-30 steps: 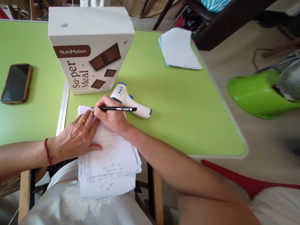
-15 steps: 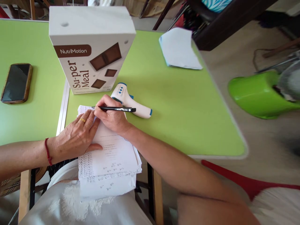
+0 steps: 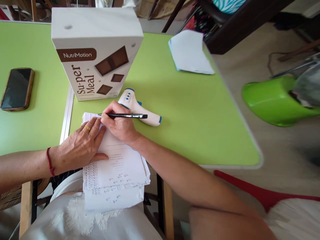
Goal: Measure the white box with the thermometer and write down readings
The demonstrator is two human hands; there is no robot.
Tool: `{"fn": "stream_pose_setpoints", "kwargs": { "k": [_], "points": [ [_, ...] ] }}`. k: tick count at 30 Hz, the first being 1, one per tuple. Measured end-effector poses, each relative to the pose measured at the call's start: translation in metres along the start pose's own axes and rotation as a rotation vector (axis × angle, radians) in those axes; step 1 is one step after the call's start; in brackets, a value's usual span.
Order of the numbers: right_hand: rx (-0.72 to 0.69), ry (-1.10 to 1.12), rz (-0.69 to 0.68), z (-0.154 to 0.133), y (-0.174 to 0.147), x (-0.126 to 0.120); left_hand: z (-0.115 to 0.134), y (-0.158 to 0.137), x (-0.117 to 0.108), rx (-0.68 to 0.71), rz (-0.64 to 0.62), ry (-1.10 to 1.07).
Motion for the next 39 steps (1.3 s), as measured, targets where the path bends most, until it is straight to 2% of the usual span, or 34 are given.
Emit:
{"fn": "stream_pose_setpoints", "kwargs": {
  "k": [8, 18, 24, 39],
  "points": [
    [0.028, -0.052, -0.04, 0.0018, 0.0014, 0.0001, -0.0003, -0.0001, -0.0004, -0.001, -0.001, 0.0],
    [0.025, -0.014, -0.057, 0.0014, 0.0021, 0.0002, -0.0006, -0.0007, 0.0002, -0.004, 0.014, -0.01],
    [0.004, -0.033, 0.003, 0.0003, 0.0009, -0.0016, -0.001, -0.0003, 0.0007, -0.005, 0.024, -0.019],
    [0.036, 0.011, -0.027, 0.0029, 0.0015, 0.002, -0.0004, 0.0003, -0.0012, -0.004, -0.004, -0.015]
  ]
}}
Point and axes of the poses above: each hand's wrist, its own y-axis towards the middle knuckle, its own x-axis out of the palm, z = x × y, the point moved 4 cm from there along y, towards the middle knuckle, and after that the axes turned 9 degrees about -z, right-handed, at the moved point
